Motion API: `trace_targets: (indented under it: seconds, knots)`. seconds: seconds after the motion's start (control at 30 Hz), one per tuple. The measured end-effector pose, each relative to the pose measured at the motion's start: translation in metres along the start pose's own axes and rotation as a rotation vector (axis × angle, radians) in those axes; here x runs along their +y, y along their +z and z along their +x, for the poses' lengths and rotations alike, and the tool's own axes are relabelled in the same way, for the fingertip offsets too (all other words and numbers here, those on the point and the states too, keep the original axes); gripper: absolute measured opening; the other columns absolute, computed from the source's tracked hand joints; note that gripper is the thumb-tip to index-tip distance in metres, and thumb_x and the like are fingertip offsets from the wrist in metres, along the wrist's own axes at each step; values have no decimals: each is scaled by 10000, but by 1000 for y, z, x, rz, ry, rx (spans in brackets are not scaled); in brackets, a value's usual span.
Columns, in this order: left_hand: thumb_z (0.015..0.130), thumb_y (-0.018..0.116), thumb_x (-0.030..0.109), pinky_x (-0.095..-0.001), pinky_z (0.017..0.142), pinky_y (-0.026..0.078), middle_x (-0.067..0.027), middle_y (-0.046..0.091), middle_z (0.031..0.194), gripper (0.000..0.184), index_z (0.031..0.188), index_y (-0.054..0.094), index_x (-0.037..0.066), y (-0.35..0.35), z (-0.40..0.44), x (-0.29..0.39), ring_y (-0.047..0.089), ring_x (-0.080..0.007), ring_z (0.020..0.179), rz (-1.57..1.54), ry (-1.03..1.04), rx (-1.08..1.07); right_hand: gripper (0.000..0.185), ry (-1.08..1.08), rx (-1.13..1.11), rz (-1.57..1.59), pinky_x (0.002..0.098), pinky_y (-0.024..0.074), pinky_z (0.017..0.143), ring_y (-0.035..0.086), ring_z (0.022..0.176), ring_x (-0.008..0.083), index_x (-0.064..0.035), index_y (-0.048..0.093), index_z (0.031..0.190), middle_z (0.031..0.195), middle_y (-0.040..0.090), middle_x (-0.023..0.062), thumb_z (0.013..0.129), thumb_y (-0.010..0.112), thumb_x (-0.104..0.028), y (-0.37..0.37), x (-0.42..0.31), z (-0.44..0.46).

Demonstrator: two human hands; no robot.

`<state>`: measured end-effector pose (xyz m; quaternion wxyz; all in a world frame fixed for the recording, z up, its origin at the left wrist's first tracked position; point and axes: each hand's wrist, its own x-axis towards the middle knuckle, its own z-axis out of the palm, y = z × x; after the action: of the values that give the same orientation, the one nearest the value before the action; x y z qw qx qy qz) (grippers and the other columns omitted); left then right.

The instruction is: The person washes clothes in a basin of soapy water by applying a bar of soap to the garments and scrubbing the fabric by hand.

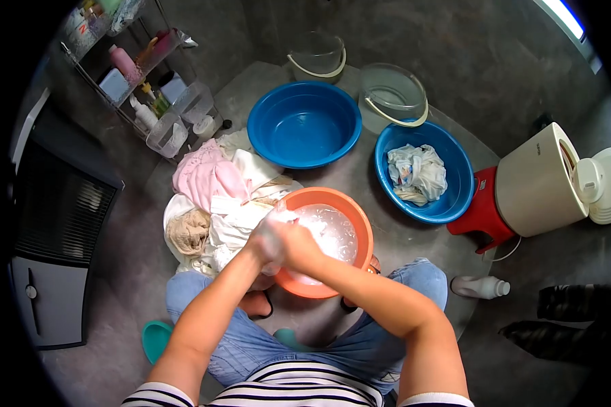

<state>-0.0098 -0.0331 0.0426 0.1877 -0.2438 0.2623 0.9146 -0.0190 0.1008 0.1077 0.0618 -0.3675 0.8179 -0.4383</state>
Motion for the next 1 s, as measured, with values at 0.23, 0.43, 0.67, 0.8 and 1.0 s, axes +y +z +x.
trace_targets:
  seconds: [0.23, 0.43, 0.67, 0.8, 1.0]
  knots:
    - [981, 435, 225, -352, 690, 561, -57, 643, 884, 223, 969, 598, 74, 26, -10, 1, 643, -192, 773, -236, -19, 58, 184, -161, 61, -456, 442, 461, 480, 622, 536, 303, -112, 606, 825, 607, 620, 117, 838, 585, -293, -6, 32, 8]
    - [877, 640, 357, -384, 884, 507, -164, 551, 1216, 528, 1291, 473, 76, 38, -17, 0, 583, -278, 1075, 513, 225, 121, 263, 333, 123, -138, 430, 491, 653, 648, 714, 334, -45, 666, 884, 729, 651, 182, 888, 594, -298, -35, 52, 20]
    - [822, 697, 248, -320, 840, 511, -108, 643, 1040, 409, 1148, 590, 25, -27, 35, -5, 619, -201, 941, 1285, 476, -116, 372, 433, -169, 451, 354, 480, 679, 584, 659, 232, -18, 684, 876, 734, 657, 101, 838, 692, -387, -57, 36, 24]
    - [805, 641, 119, -299, 758, 502, -61, 669, 880, 197, 970, 670, 15, 43, -29, 30, 637, -179, 812, 866, 422, -123, 358, 277, -193, 262, 291, 476, 640, 581, 714, 111, -17, 652, 825, 780, 610, 63, 843, 709, -370, -61, 82, 17]
    - [873, 573, 196, -302, 828, 505, -76, 599, 1082, 327, 1165, 541, 53, 35, -27, 20, 600, -165, 970, 160, 296, -70, 458, 422, 30, 667, 356, 495, 752, 602, 838, 230, -31, 608, 1086, 891, 632, 138, 819, 713, -388, -45, 81, 19]
